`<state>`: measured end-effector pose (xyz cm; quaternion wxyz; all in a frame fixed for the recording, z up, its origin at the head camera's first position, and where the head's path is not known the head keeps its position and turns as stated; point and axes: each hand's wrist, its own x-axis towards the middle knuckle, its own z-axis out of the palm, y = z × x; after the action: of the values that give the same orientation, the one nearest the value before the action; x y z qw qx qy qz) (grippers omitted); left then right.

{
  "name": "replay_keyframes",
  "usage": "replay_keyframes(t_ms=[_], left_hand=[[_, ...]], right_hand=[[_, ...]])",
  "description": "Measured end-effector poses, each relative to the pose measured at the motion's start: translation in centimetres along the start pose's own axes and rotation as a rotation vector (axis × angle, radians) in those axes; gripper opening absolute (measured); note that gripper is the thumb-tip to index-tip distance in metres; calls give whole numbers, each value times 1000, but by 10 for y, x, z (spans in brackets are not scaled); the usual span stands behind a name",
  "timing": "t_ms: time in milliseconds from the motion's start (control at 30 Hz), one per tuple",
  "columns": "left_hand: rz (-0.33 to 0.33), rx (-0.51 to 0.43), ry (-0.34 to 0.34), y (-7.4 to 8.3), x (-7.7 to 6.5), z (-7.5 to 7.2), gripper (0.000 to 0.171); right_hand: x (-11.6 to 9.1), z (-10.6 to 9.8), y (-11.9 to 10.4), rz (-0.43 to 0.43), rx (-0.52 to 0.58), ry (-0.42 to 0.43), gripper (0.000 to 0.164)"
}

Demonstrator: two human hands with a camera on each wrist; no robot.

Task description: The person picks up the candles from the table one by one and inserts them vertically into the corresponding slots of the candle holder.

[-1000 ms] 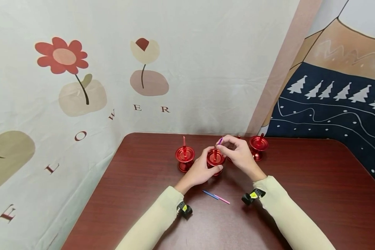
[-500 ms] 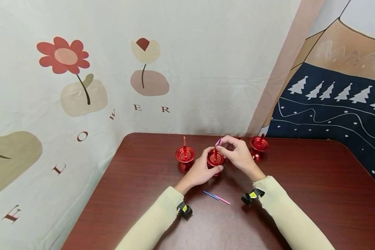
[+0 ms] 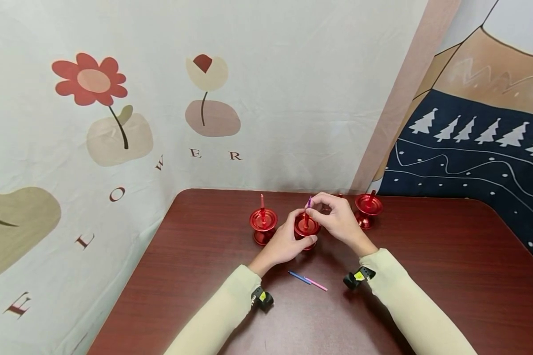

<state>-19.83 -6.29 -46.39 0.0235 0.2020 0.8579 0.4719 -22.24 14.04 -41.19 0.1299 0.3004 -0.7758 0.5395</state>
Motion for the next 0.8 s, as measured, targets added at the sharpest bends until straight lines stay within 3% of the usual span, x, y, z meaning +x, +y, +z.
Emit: replay_keyframes(t_ms=[300, 533, 767, 800], left_hand=[[-26, -22, 0, 15, -5, -5, 83], [-74, -28, 2, 15, -2, -3, 85], [-45, -22, 46, -32, 16, 15, 89], [-47, -30, 51, -33, 17, 15, 90]], right_hand=[[1, -1, 0, 12, -27, -22, 7], [1, -2, -4, 47, -40, -27, 8], [-6, -7, 1, 106, -45, -36, 19], [-8, -8, 2, 114, -51, -36, 19]])
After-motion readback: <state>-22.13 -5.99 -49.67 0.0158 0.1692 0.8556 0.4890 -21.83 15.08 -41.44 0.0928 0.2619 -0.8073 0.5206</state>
